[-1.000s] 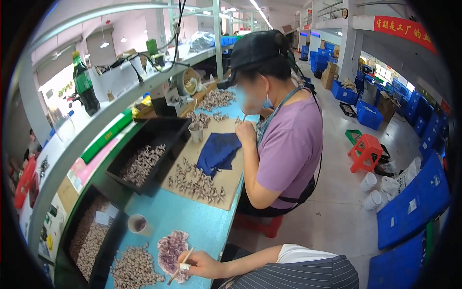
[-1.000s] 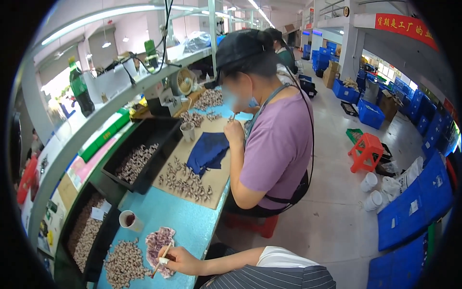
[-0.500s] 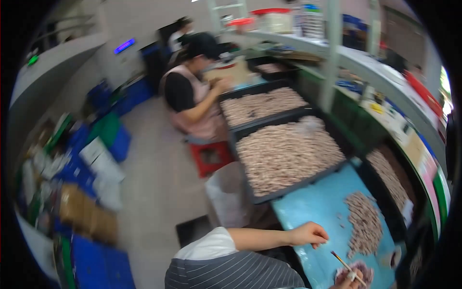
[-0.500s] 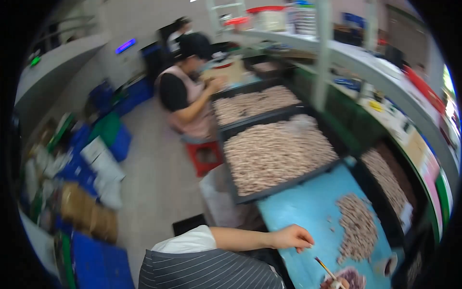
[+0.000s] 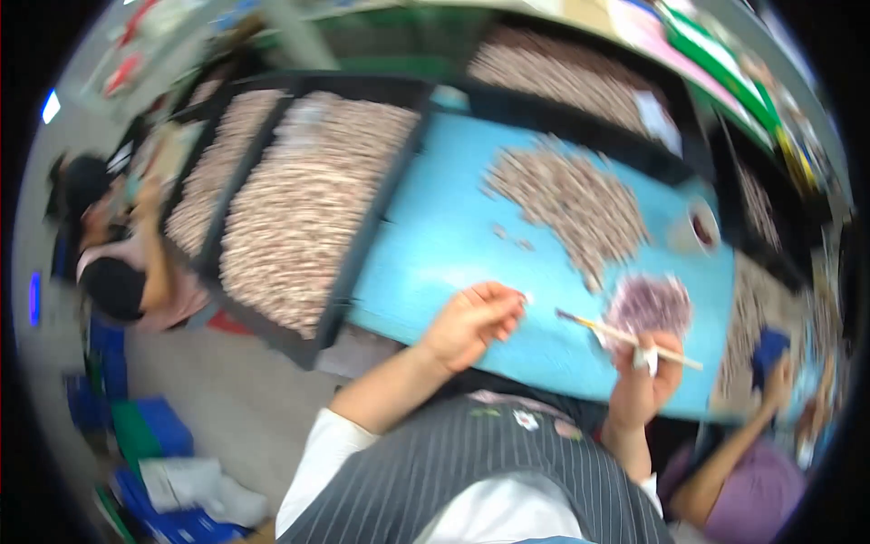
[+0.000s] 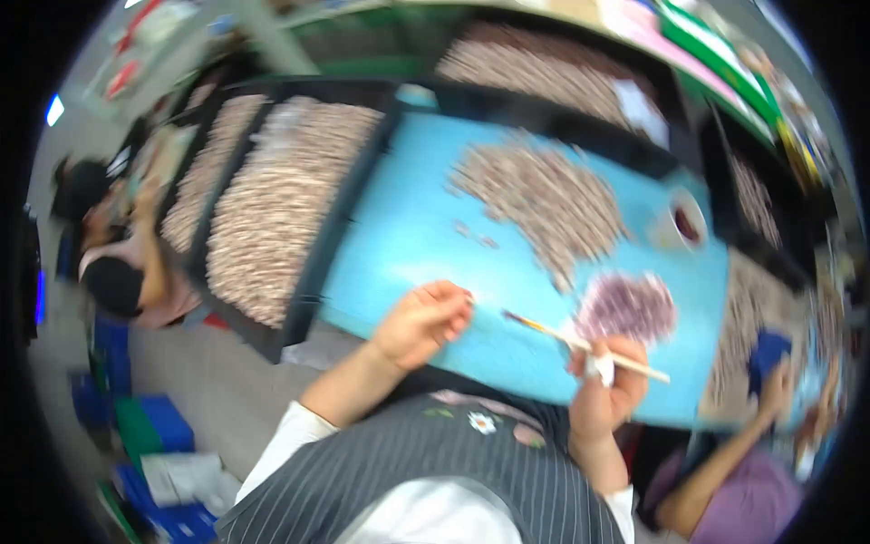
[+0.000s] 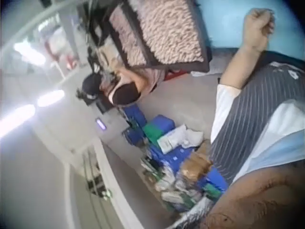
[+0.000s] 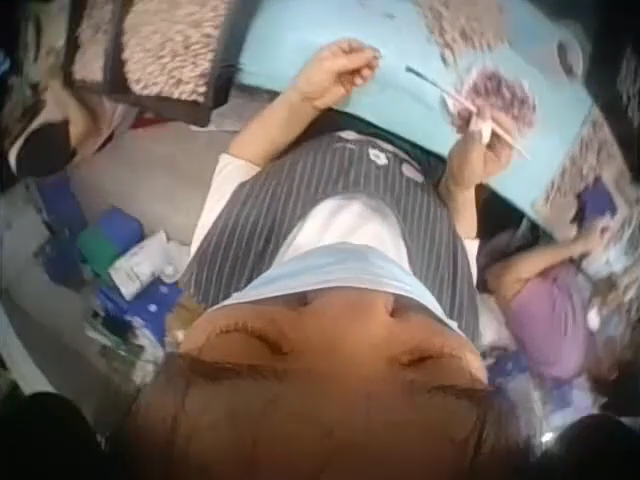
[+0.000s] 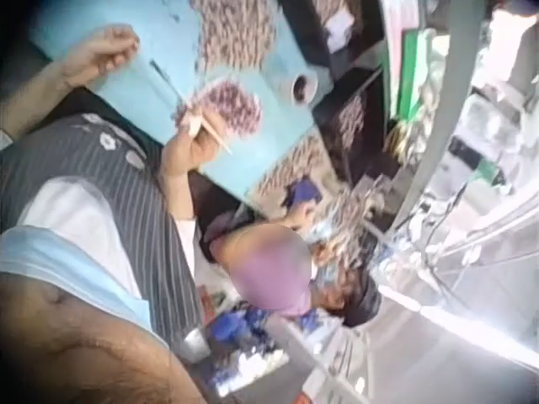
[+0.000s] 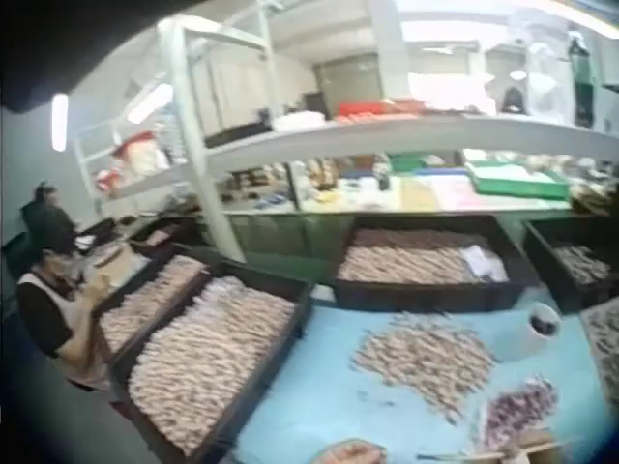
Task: The person paints small decorative stones with a purple liquid using a paintbrush.
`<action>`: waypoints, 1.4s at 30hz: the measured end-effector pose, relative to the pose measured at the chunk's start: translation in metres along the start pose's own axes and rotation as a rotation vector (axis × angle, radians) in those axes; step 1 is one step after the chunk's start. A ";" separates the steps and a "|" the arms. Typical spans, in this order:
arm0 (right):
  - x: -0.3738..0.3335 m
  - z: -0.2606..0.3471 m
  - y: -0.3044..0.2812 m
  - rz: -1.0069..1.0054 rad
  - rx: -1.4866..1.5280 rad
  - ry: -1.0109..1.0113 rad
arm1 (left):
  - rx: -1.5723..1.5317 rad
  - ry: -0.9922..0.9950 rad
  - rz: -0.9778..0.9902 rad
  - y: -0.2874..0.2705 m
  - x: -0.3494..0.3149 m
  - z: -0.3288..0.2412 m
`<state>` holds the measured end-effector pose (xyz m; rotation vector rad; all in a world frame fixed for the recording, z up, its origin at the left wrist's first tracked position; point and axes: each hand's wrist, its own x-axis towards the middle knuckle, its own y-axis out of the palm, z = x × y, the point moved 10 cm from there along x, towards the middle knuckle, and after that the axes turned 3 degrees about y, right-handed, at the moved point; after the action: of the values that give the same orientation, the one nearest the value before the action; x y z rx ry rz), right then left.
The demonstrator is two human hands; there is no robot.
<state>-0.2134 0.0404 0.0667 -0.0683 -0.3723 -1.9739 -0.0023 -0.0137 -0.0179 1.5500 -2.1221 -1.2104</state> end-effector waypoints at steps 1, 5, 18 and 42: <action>-0.002 0.010 -0.001 0.032 -0.011 -0.076 | 0.013 -0.036 -0.004 0.012 0.007 0.005; -0.010 0.020 -0.019 -0.059 -0.168 -0.112 | 0.016 -0.177 0.064 0.031 0.031 0.045; -0.015 0.001 -0.030 0.046 -0.194 0.004 | 0.316 0.074 -0.033 0.034 0.021 0.044; -0.005 -0.003 -0.045 -0.058 -0.181 0.011 | 0.180 0.105 -0.083 0.020 0.027 0.021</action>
<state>-0.2510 0.0609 0.0521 -0.1637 -0.1900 -2.0603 -0.0400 -0.0251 -0.0230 1.7517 -2.1689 -0.9611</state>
